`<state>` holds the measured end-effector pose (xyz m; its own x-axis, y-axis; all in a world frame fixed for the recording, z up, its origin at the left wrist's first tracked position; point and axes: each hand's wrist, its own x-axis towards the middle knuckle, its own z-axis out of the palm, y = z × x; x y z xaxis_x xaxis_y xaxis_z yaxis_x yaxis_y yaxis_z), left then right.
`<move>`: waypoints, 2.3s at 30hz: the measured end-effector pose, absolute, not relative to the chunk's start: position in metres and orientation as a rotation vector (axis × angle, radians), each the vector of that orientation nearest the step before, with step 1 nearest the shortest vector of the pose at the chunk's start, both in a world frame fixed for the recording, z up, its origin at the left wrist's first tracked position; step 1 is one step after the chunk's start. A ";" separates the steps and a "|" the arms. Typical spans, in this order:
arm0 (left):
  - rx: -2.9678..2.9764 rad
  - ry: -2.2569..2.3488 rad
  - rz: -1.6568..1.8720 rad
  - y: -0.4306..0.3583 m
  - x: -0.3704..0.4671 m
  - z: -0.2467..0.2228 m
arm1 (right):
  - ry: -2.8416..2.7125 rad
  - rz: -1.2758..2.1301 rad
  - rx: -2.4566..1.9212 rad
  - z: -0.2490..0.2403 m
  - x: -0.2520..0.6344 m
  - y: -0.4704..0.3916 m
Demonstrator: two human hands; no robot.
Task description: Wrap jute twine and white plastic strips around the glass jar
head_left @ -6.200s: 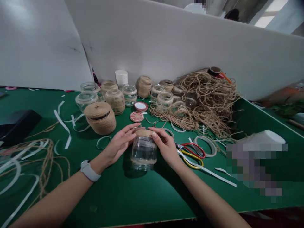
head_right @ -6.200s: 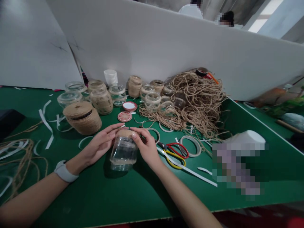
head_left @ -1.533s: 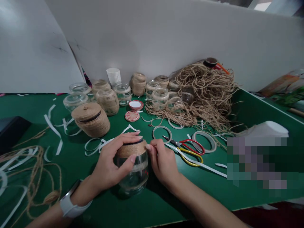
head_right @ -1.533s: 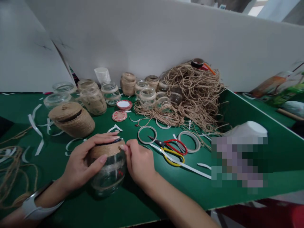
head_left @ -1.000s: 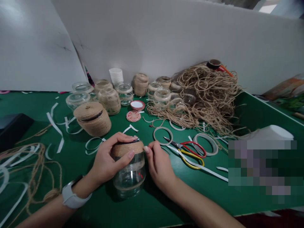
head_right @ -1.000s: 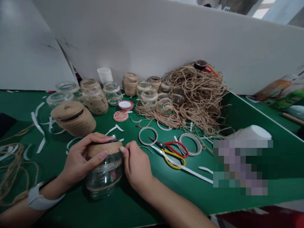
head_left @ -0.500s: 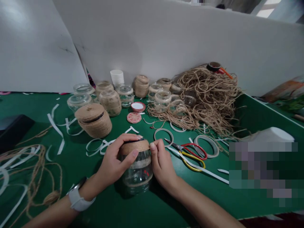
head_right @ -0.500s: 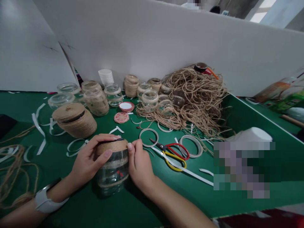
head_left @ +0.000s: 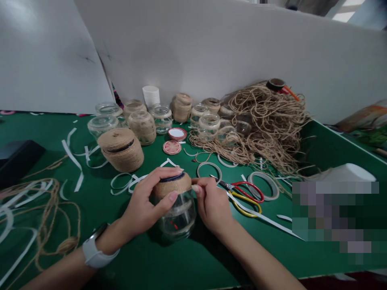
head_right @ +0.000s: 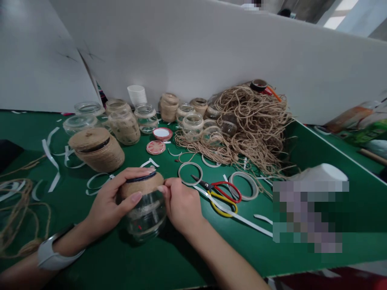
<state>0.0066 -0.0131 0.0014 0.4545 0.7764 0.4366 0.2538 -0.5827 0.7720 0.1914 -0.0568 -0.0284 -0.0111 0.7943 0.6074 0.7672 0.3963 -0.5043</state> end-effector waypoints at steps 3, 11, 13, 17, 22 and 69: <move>2.053 0.817 1.129 -0.013 0.004 -0.001 | -1.794 0.139 -1.315 -0.030 0.197 -0.056; 1.915 0.701 1.157 -0.011 0.000 -0.005 | -1.710 0.365 -1.169 -0.033 0.196 -0.055; 1.915 0.693 1.161 -0.010 0.000 -0.006 | -1.688 0.381 -1.135 -0.033 0.195 -0.055; 1.963 0.754 1.146 -0.011 0.001 -0.003 | -1.657 0.410 -1.116 -0.036 0.193 -0.056; 1.876 0.812 1.109 -0.012 0.005 0.004 | -1.641 0.460 -1.167 -0.035 0.188 -0.056; 1.845 0.877 1.048 -0.006 0.007 0.001 | -1.413 0.632 -1.161 -0.019 0.188 -0.058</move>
